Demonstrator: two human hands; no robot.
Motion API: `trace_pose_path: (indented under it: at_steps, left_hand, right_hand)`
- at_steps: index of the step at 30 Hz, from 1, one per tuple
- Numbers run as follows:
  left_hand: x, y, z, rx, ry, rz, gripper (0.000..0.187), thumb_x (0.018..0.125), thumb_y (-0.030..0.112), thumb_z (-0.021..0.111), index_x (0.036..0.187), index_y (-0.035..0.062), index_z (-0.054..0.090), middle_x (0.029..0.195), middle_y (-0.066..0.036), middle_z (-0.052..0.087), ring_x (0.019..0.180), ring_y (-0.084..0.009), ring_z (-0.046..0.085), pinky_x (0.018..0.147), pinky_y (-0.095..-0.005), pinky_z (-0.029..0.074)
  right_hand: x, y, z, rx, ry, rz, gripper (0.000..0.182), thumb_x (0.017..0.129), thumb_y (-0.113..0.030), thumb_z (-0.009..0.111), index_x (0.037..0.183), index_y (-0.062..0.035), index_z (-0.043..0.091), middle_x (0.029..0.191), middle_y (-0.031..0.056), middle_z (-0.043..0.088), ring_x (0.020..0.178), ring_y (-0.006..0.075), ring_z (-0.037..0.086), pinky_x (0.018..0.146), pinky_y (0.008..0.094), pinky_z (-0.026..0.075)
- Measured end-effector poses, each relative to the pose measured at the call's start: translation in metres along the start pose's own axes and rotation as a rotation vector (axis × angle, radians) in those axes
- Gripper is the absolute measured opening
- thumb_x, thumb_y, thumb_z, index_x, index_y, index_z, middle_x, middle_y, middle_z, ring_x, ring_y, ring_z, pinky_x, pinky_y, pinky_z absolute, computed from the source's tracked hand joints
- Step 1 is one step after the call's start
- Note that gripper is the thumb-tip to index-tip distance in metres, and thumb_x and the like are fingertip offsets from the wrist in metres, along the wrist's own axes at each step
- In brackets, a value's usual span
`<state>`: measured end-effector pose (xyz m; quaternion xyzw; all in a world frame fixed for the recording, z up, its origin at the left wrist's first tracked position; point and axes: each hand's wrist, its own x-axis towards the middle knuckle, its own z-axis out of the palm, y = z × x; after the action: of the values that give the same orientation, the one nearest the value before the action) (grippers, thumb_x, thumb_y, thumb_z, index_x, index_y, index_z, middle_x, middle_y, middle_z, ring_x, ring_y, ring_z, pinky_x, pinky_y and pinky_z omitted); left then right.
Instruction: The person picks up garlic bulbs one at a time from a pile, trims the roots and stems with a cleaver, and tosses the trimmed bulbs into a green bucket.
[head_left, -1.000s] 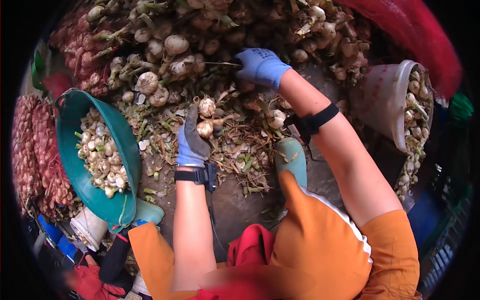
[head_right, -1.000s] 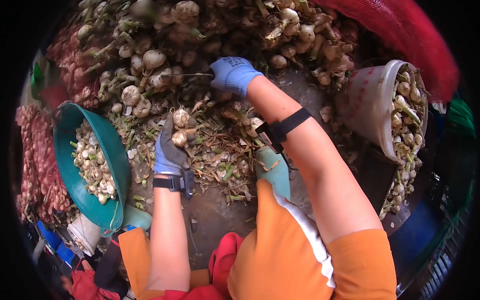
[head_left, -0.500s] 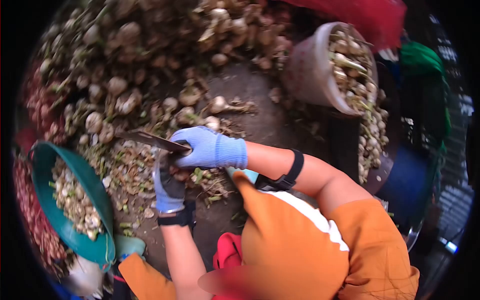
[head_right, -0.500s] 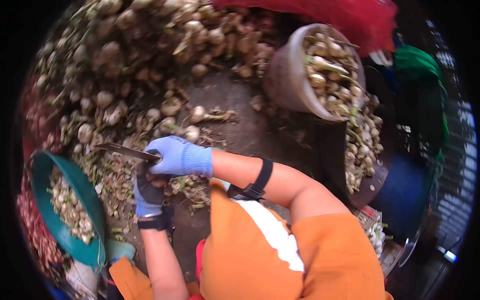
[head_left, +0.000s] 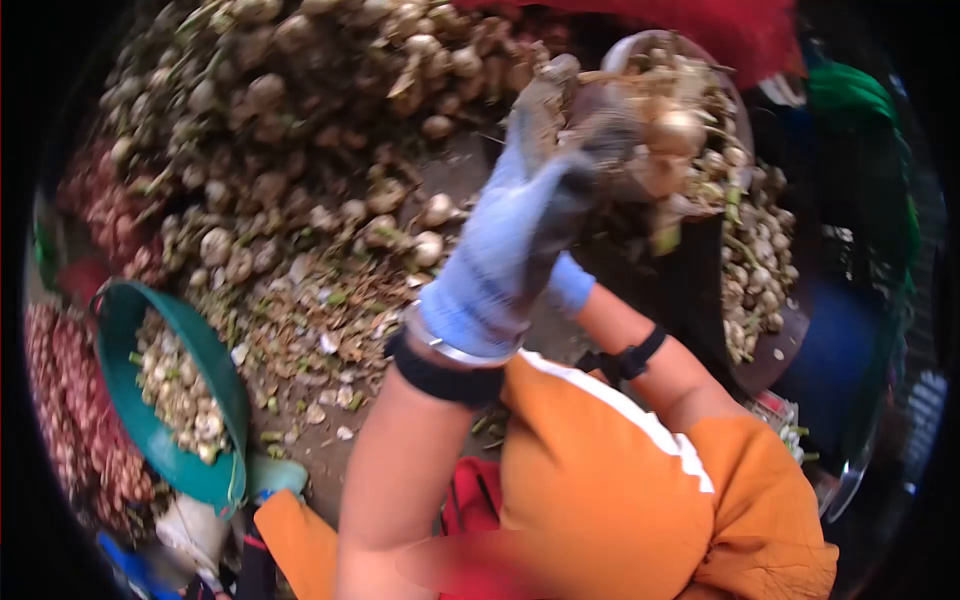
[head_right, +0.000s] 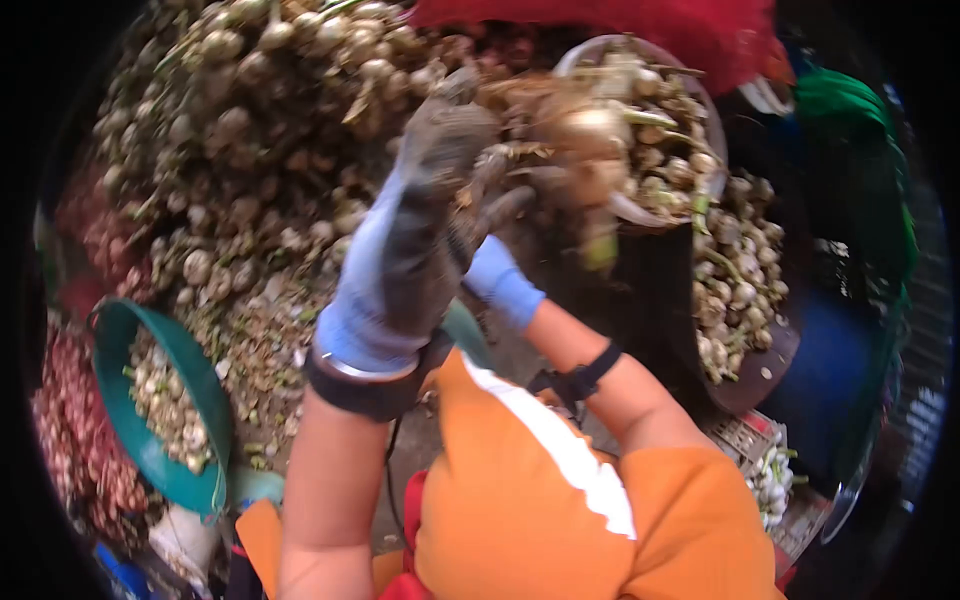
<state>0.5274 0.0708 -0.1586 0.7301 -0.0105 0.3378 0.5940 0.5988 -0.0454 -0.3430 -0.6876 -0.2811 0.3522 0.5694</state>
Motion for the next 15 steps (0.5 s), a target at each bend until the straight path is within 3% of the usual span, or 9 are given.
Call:
trace_pose_path:
  at_steps: [1, 2, 4, 6, 7, 9, 12, 14, 15]
  left_hand:
    - [-0.007, -0.006, 0.0, 0.036, 0.006, -0.023, 0.044, 0.099, 0.005, 0.048, 0.142, 0.0014, 0.043, 0.142, -0.014, 0.047, 0.127, -0.0287, 0.052, 0.103, -0.0425, 0.047]
    - [-0.02, -0.017, 0.0, -0.245, 0.119, -0.194, 0.05, 0.096, 0.01, 0.054, 0.143, 0.0012, 0.041, 0.144, -0.012, 0.046, 0.126, -0.0236, 0.051, 0.104, -0.0369, 0.044]
    - [-0.041, -0.02, -0.017, -0.842, 0.326, -0.601, 0.059, 0.093, 0.018, 0.062, 0.144, 0.0008, 0.038, 0.142, -0.013, 0.047, 0.123, -0.0209, 0.053, 0.104, -0.0332, 0.044]
    - [-0.098, -0.031, -0.04, -0.712, 0.314, -0.894, 0.063, 0.094, 0.03, 0.061, 0.144, 0.0006, 0.036, 0.139, -0.018, 0.05, 0.123, -0.0293, 0.055, 0.101, -0.0386, 0.049]
    - [-0.133, -0.037, -0.045, -0.613, 0.41, -0.96, 0.065, 0.093, 0.033, 0.063, 0.143, 0.0007, 0.037, 0.137, -0.019, 0.051, 0.12, -0.0287, 0.057, 0.1, -0.0387, 0.049]
    - [-0.194, -0.04, -0.044, -0.528, 0.608, -1.079, 0.065, 0.092, 0.034, 0.064, 0.142, 0.0007, 0.038, 0.134, -0.019, 0.052, 0.114, -0.0281, 0.06, 0.098, -0.0386, 0.05]
    - [-0.249, -0.036, -0.037, -0.557, 0.756, -1.14, 0.064, 0.092, 0.033, 0.064, 0.142, 0.0009, 0.038, 0.133, -0.019, 0.053, 0.112, -0.0279, 0.061, 0.098, -0.0385, 0.049]
    - [-0.255, -0.035, -0.035, -0.581, 0.794, -1.148, 0.064, 0.092, 0.032, 0.064, 0.142, 0.0011, 0.038, 0.132, -0.018, 0.054, 0.112, -0.0277, 0.06, 0.098, -0.0387, 0.049]
    - [-0.253, -0.036, -0.033, -0.561, 0.754, -1.17, 0.065, 0.092, 0.032, 0.065, 0.142, 0.001, 0.037, 0.133, -0.018, 0.054, 0.113, -0.0277, 0.06, 0.099, -0.0392, 0.048]
  right_hand:
    - [-0.003, 0.003, -0.006, 0.248, -0.001, 0.169, 0.035, 0.085, -0.02, 0.071, 0.115, -0.0042, 0.064, 0.109, 0.0076, 0.068, 0.101, 0.0141, 0.061, 0.092, 0.0307, 0.049]
    - [-0.003, 0.007, -0.013, 0.488, -0.001, 0.344, 0.034, 0.085, -0.02, 0.071, 0.115, -0.004, 0.065, 0.107, 0.0076, 0.068, 0.1, 0.0129, 0.061, 0.09, 0.0315, 0.049]
    - [-0.004, 0.009, -0.036, -0.207, -0.059, 0.185, 0.035, 0.085, -0.024, 0.071, 0.112, -0.0043, 0.065, 0.104, 0.0097, 0.068, 0.098, 0.0173, 0.064, 0.087, 0.0342, 0.05]
    - [0.001, -0.006, -0.036, -0.468, -0.079, 0.15, 0.035, 0.083, -0.029, 0.072, 0.107, -0.0049, 0.066, 0.105, 0.0123, 0.065, 0.095, 0.0247, 0.065, 0.083, 0.0355, 0.05]
    - [0.004, -0.026, -0.026, -0.547, -0.064, 0.046, 0.033, 0.081, -0.018, 0.073, 0.109, -0.0024, 0.063, 0.112, 0.0126, 0.064, 0.096, 0.0251, 0.063, 0.085, 0.0345, 0.049]
    - [0.014, -0.012, -0.012, -0.596, -0.143, -0.031, 0.033, 0.079, -0.022, 0.073, 0.105, -0.0039, 0.065, 0.115, 0.0131, 0.063, 0.098, 0.0282, 0.063, 0.086, 0.0369, 0.05]
    - [0.04, 0.002, 0.014, -0.711, -0.25, -0.207, 0.03, 0.078, -0.023, 0.072, 0.101, -0.0057, 0.066, 0.122, 0.0124, 0.061, 0.103, 0.0322, 0.062, 0.089, 0.0409, 0.05]
    - [0.058, 0.026, 0.029, -1.03, -0.147, -0.502, 0.029, 0.077, -0.022, 0.071, 0.102, -0.007, 0.067, 0.125, 0.0124, 0.06, 0.104, 0.0331, 0.062, 0.09, 0.0409, 0.05]
    - [0.065, 0.034, 0.033, -1.09, -0.175, -0.409, 0.032, 0.076, -0.021, 0.071, 0.105, -0.0083, 0.068, 0.126, 0.0135, 0.059, 0.104, 0.0343, 0.062, 0.091, 0.0412, 0.05]
